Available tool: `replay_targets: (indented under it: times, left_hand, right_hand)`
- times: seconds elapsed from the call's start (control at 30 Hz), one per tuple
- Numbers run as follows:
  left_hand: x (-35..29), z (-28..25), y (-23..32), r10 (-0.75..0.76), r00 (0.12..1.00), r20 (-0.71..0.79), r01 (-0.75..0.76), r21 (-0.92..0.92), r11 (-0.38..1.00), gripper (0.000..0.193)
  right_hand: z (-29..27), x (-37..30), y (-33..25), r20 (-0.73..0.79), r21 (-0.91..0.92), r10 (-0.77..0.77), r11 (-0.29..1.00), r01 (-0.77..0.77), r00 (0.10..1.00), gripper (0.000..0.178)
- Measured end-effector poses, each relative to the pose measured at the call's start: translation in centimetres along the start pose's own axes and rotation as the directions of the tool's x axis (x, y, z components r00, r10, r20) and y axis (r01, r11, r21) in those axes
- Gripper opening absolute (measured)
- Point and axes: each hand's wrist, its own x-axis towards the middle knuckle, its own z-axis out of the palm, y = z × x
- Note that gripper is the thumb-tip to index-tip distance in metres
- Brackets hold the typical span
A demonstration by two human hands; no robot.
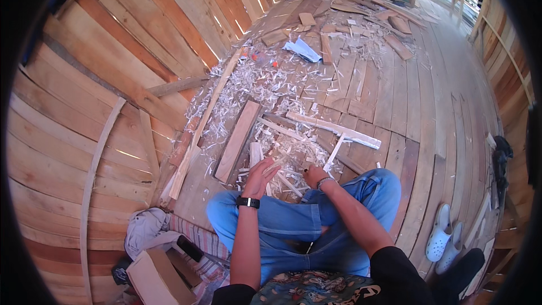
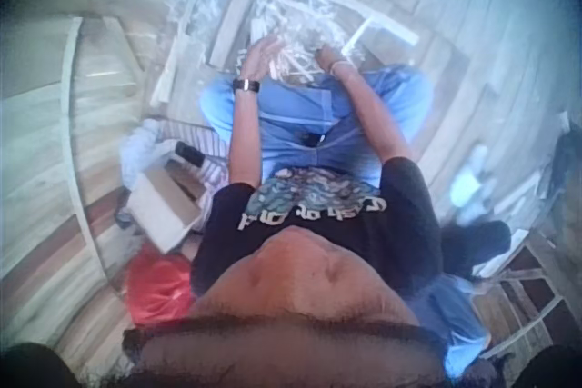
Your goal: The person shaves a piece of wood with a curved knife, removing thin strips while sitting on the floor.
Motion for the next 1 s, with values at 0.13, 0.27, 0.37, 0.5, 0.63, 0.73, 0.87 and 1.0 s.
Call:
replay_targets:
  times: [0.13, 0.27, 0.37, 0.5, 0.63, 0.73, 0.87, 1.0]
  left_hand:
    - [0.1, 1.7, 0.0, 0.067, 0.998, -0.002, -0.067, -0.003, 0.998, 0.037]
    - [0.9, 0.9, -1.1, 0.233, 0.972, -0.034, -0.23, 0.066, 0.971, 0.037]
    - [1.4, 0.0, -1.5, 0.358, 0.926, -0.122, -0.326, 0.221, 0.919, 0.028]
    - [3.6, -1.2, -3.3, 0.503, 0.825, -0.257, -0.298, 0.559, 0.774, 0.022]
    - [5.1, -1.4, -3.7, 0.518, 0.816, -0.256, -0.324, 0.54, 0.777, 0.027]
    - [4.9, -2.4, -3.0, 0.51, 0.798, -0.321, -0.333, 0.47, 0.817, 0.03]
    - [5.7, -1.6, -4.0, 0.523, 0.786, -0.33, -0.353, 0.455, 0.818, 0.031]
    - [5.6, -2.2, -3.9, 0.492, 0.795, -0.356, -0.349, 0.396, 0.849, 0.03]
  right_hand:
    - [-0.1, 0.2, 0.4, -0.005, 0.043, 0.006, 0.999, -0.006, 1.0, 0.045]
    - [-0.5, 0.2, -0.2, -0.018, 0.08, 0.026, 0.997, -0.024, 1.0, 0.041]
    - [-0.8, 0.7, -0.3, -0.065, 0.097, 0.011, 0.995, -0.005, 0.998, 0.038]
    - [0.6, 1.6, 0.6, -0.159, 0.09, -0.047, 0.994, 0.062, 0.986, 0.035]
    - [1.7, 1.4, 1.0, -0.216, 0.003, -0.171, 0.984, 0.176, 0.961, 0.033]
    - [1.3, -1.4, -3.0, -0.16, 0.198, -0.195, 0.954, 0.225, 0.968, 0.034]
    - [3.4, -1.4, -2.9, -0.155, 0.14, -0.121, 0.98, 0.143, 0.98, 0.034]
    - [3.5, -1.2, -3.8, -0.096, 0.063, -0.081, 0.994, 0.087, 0.992, 0.027]
